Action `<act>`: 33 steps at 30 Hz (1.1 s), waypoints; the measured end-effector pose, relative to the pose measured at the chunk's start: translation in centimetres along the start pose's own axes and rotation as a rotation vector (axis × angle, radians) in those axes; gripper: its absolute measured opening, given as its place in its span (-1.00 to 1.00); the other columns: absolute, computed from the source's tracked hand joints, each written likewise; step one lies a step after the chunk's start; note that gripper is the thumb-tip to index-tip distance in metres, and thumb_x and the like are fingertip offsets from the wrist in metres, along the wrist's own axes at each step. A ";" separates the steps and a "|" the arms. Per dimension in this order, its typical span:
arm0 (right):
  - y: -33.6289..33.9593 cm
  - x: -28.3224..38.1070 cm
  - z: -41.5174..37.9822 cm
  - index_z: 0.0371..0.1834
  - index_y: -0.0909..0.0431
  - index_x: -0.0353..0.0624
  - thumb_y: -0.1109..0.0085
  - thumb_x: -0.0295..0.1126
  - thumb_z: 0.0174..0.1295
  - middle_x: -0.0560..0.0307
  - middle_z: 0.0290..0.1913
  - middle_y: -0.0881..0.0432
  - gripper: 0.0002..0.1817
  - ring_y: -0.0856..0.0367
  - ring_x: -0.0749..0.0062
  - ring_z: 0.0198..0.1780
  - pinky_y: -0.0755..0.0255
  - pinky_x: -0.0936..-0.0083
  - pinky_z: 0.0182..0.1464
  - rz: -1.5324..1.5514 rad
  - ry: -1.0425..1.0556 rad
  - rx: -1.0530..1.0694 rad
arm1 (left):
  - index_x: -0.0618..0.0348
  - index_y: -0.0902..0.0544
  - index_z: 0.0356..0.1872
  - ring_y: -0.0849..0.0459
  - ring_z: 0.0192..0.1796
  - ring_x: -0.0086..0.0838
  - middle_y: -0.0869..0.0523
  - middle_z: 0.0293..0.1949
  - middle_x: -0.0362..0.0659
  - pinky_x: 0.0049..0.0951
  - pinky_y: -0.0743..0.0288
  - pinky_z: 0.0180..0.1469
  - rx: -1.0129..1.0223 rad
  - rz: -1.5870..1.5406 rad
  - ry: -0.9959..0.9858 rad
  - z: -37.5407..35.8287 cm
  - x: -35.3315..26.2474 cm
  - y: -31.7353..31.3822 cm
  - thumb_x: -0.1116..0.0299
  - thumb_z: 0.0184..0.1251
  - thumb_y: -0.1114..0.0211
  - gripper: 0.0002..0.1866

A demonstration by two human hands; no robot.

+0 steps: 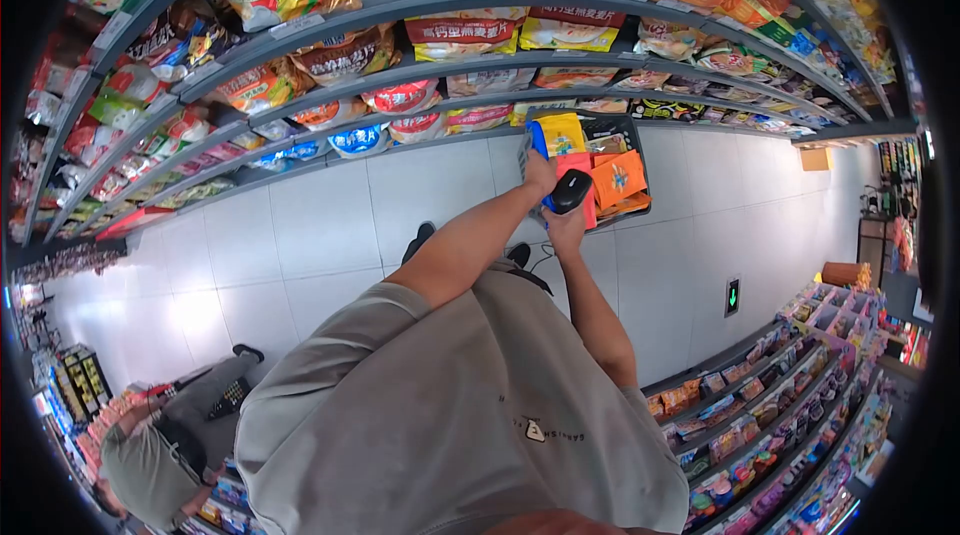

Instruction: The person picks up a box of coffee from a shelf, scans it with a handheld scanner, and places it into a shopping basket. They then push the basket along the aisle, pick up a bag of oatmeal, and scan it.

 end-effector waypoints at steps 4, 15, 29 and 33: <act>-1.3 1.5 -1.5 -0.01 -0.43 -0.24 -0.41 -0.39 -0.18 -0.08 -0.18 -0.65 -0.42 -0.64 0.08 -0.10 -0.45 0.33 -0.06 -0.051 -0.027 -0.053 | 0.44 -0.27 -0.01 -0.56 -0.01 0.17 -0.57 -0.12 0.38 -0.08 -0.46 0.02 0.030 -0.013 -0.070 0.2 0.9 1.3 0.26 0.27 -0.16 -0.54; -4.7 4.5 -3.8 -0.03 -0.45 -0.26 -0.32 -0.49 -0.15 0.00 -0.21 -0.65 -0.50 -0.63 0.28 -0.15 -0.44 0.43 -0.05 0.025 -0.058 -0.095 | 0.46 -0.24 -0.03 -0.58 -0.08 0.18 -0.60 -0.20 0.37 -0.06 -0.46 -0.02 0.073 0.070 -0.136 -0.4 0.0 5.6 0.27 0.29 -0.11 -0.56; -6.2 4.5 -4.0 -0.05 -0.44 -0.24 -0.35 -0.43 -0.13 -0.03 -0.21 -0.66 -0.50 -0.66 0.21 -0.14 -0.45 0.38 -0.06 0.126 0.015 -0.006 | 0.45 -0.34 -0.06 -0.58 -0.10 0.19 -0.59 -0.21 0.35 -0.01 -0.45 -0.06 0.002 0.090 -0.159 0.7 1.3 7.3 0.26 0.24 -0.09 -0.59; -6.2 3.5 -4.0 -0.05 -0.43 -0.25 -0.37 -0.39 -0.16 -0.07 -0.20 -0.66 -0.47 -0.65 0.11 -0.14 -0.47 0.34 -0.08 -0.009 -0.015 0.022 | 0.46 -0.32 -0.07 -0.58 -0.08 0.19 -0.59 -0.19 0.36 -0.01 -0.46 -0.06 0.000 0.134 -0.157 -0.2 1.3 7.9 0.24 0.25 -0.09 -0.57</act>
Point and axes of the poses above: each hand's wrist, its own z-axis towards the middle knuckle, its own y-axis out of the back of the hand, x = y × z, the point moved 3 cm from there along z, towards the middle knuckle
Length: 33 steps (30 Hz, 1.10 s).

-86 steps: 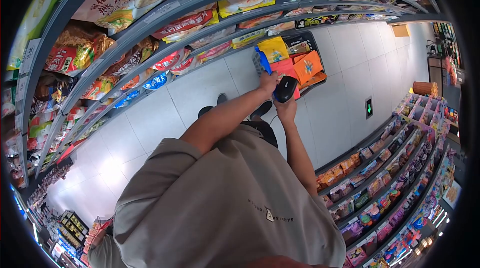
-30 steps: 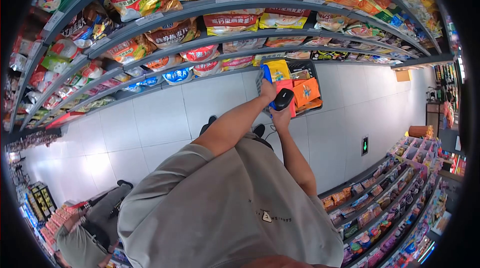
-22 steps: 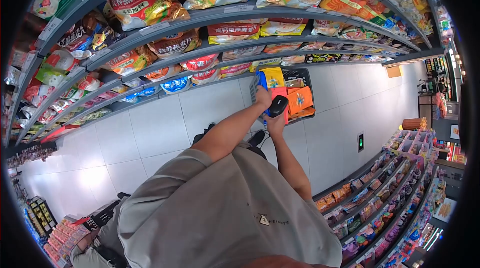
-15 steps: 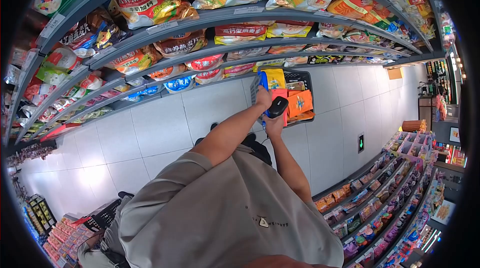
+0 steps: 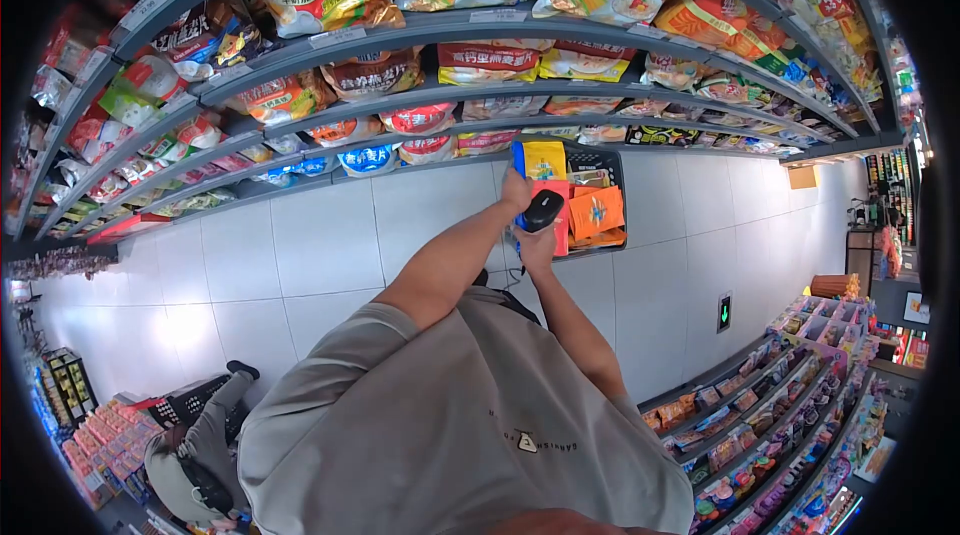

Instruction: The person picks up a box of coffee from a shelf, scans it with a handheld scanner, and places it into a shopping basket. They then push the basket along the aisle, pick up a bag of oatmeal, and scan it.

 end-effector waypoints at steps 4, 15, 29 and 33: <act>0.4 -0.3 -0.2 -0.05 -0.43 -0.24 -0.41 -0.37 -0.17 -0.07 -0.22 -0.65 -0.45 -0.65 0.12 -0.16 -0.46 0.36 -0.10 0.094 0.014 0.051 | 0.45 -0.31 -0.06 -0.58 -0.08 0.19 -0.59 -0.18 0.34 -0.02 -0.46 -0.07 0.012 0.037 0.059 -0.8 -0.6 0.7 0.22 0.26 -0.09 -0.55; 1.9 1.8 -2.1 -0.06 -0.43 -0.22 -0.40 -0.37 -0.20 -0.11 -0.23 -0.65 -0.45 -0.64 0.03 -0.14 -0.47 0.30 -0.11 0.131 0.056 -0.016 | 0.44 -0.33 -0.07 -0.58 -0.05 0.16 -0.59 -0.17 0.35 -0.09 -0.45 -0.01 -0.028 -0.047 0.101 -1.9 0.2 1.0 0.28 0.23 -0.12 -0.60; -0.7 2.3 -4.8 -0.04 -0.46 -0.19 -0.35 -0.41 -0.19 -0.04 -0.21 -0.66 -0.47 -0.65 0.14 -0.14 -0.47 0.38 -0.09 0.051 0.032 -0.055 | 0.39 -0.33 -0.01 -0.59 -0.06 0.11 -0.60 -0.14 0.27 -0.09 -0.47 -0.04 -0.057 -0.145 0.082 -3.7 2.5 3.4 0.32 0.24 -0.17 -0.59; -2.3 4.6 -6.3 -0.03 -0.46 -0.19 -0.35 -0.43 -0.18 -0.04 -0.22 -0.66 -0.47 -0.66 0.14 -0.15 -0.46 0.39 -0.08 0.064 0.031 -0.091 | 0.41 -0.32 0.00 -0.60 -0.06 0.10 -0.60 -0.13 0.28 -0.10 -0.47 -0.02 -0.018 -0.104 0.060 -4.1 3.1 5.6 0.31 0.25 -0.18 -0.57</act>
Point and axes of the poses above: each hand's wrist, its own z-axis towards the middle knuckle, its own y-axis out of the back of the hand, x = y × z, the point moved 3 cm from there along z, towards the middle knuckle
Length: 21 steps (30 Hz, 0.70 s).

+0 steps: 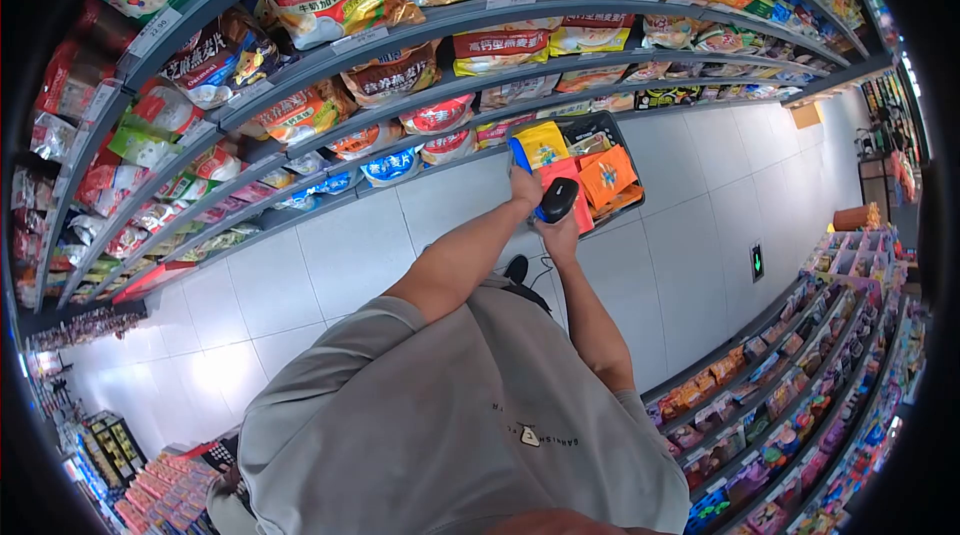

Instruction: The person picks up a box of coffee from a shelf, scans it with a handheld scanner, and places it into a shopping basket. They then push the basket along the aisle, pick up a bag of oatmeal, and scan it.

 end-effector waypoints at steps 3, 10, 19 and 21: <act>-1.0 1.3 -1.4 0.00 -0.45 -0.17 -0.33 -0.43 -0.16 -0.06 -0.17 -0.66 -0.46 -0.63 0.09 -0.08 -0.44 0.33 -0.07 -0.029 -0.008 0.017 | 0.43 -0.32 -0.01 -0.60 -0.06 0.09 -0.60 -0.13 0.27 -0.10 -0.46 -0.01 0.048 -0.043 0.055 0.4 1.1 0.9 0.30 0.25 -0.18 -0.57; -5.6 3.1 -3.9 -0.03 -0.45 -0.22 -0.35 -0.44 -0.18 -0.06 -0.16 -0.65 -0.46 -0.64 0.15 -0.11 -0.45 0.38 -0.05 -0.004 -0.074 -0.045 | 0.45 -0.29 0.01 -0.60 -0.08 0.13 -0.60 -0.15 0.30 -0.09 -0.47 -0.01 0.181 -0.097 0.066 0.7 2.2 5.8 0.29 0.25 -0.17 -0.54; -10.0 4.3 -5.9 -0.03 -0.45 -0.22 -0.34 -0.43 -0.18 -0.04 -0.18 -0.65 -0.47 -0.64 0.17 -0.12 -0.44 0.39 -0.06 -0.018 -0.128 -0.036 | 0.49 -0.31 -0.03 -0.59 -0.11 0.17 -0.61 -0.21 0.33 -0.07 -0.46 -0.03 0.125 0.007 -0.040 1.6 4.2 10.0 0.27 0.27 -0.13 -0.55; -10.7 4.4 -6.1 -0.04 -0.45 -0.23 -0.34 -0.43 -0.18 -0.04 -0.19 -0.65 -0.48 -0.64 0.18 -0.12 -0.44 0.39 -0.06 -0.026 -0.125 -0.014 | 0.49 -0.30 -0.03 -0.59 -0.10 0.17 -0.60 -0.20 0.34 -0.06 -0.46 -0.03 0.083 0.047 -0.112 1.1 3.6 11.1 0.28 0.27 -0.14 -0.55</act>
Point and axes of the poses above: each hand's wrist, its own z-axis towards the middle knuckle, its own y-axis out of the back of the hand, x = y × z, the point moved 3 cm from there along z, towards the middle knuckle
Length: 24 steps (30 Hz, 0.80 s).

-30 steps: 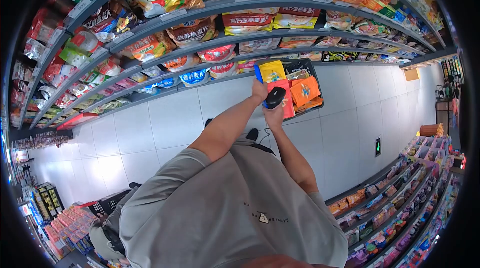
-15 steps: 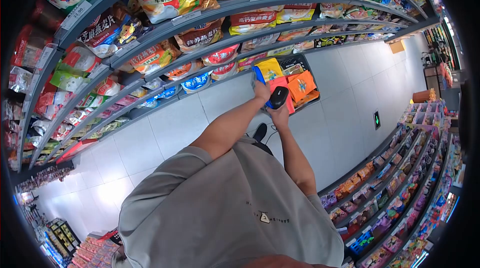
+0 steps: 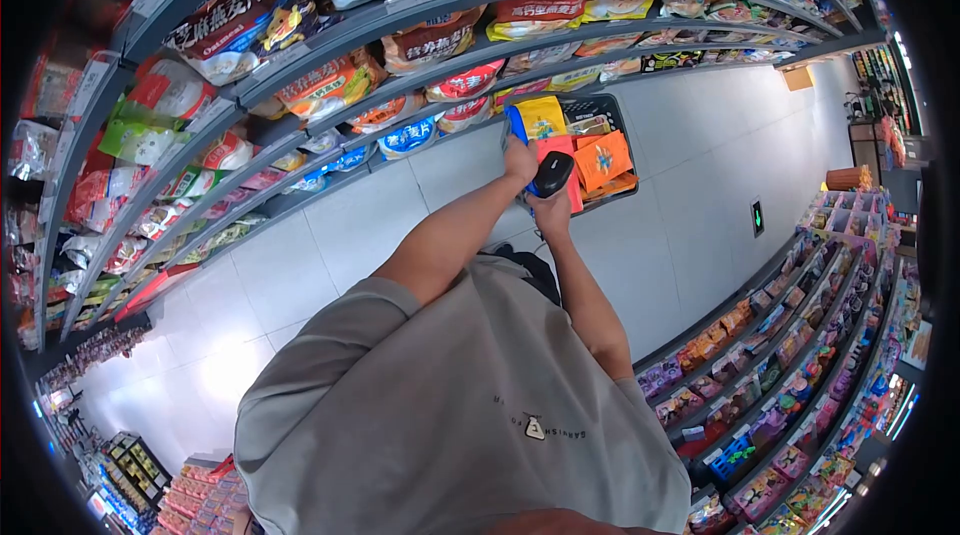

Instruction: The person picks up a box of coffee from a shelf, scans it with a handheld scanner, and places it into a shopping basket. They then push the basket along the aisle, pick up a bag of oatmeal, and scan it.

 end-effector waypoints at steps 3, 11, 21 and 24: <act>-0.1 0.5 -0.5 -0.05 -0.45 -0.24 -0.35 -0.43 -0.17 -0.04 -0.20 -0.65 -0.48 -0.64 0.18 -0.13 -0.44 0.39 -0.07 0.006 0.031 0.000 | 0.47 -0.30 -0.04 -0.59 -0.10 0.16 -0.60 -0.18 0.35 -0.07 -0.46 -0.03 -0.015 0.042 -0.004 -0.7 -0.7 1.1 0.27 0.27 -0.14 -0.57; -0.9 -1.8 -0.9 -0.03 -0.43 -0.23 -0.37 -0.42 -0.15 -0.06 -0.19 -0.65 -0.47 -0.64 0.15 -0.12 -0.45 0.39 -0.07 -0.030 0.092 0.049 | 0.42 -0.33 -0.07 -0.60 -0.10 0.15 -0.61 -0.20 0.33 -0.08 -0.47 -0.05 -0.038 -0.017 0.059 -1.4 0.6 2.1 0.29 0.26 -0.15 -0.61; 0.0 -1.4 -2.7 -0.06 -0.44 -0.24 -0.37 -0.42 -0.18 -0.10 -0.23 -0.65 -0.47 -0.63 0.03 -0.15 -0.45 0.33 -0.11 0.009 0.188 0.068 | 0.45 -0.33 -0.07 -0.61 -0.12 0.15 -0.62 -0.22 0.33 -0.08 -0.48 -0.08 -0.148 0.001 0.086 -4.2 1.4 3.0 0.30 0.26 -0.14 -0.61; 0.2 -0.6 -3.1 -0.07 -0.45 -0.23 -0.36 -0.43 -0.19 -0.10 -0.25 -0.66 -0.48 -0.64 0.02 -0.16 -0.46 0.33 -0.12 0.001 0.170 0.097 | 0.45 -0.33 -0.07 -0.61 -0.13 0.14 -0.62 -0.23 0.32 -0.09 -0.48 -0.09 -0.164 -0.095 0.167 -3.7 3.6 2.5 0.29 0.26 -0.14 -0.60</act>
Point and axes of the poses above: each hand's wrist, its own z-axis towards the middle knuckle, its own y-axis out of the back of the hand, x = y × z, the point moved 3 cm from there along z, towards the middle knuckle
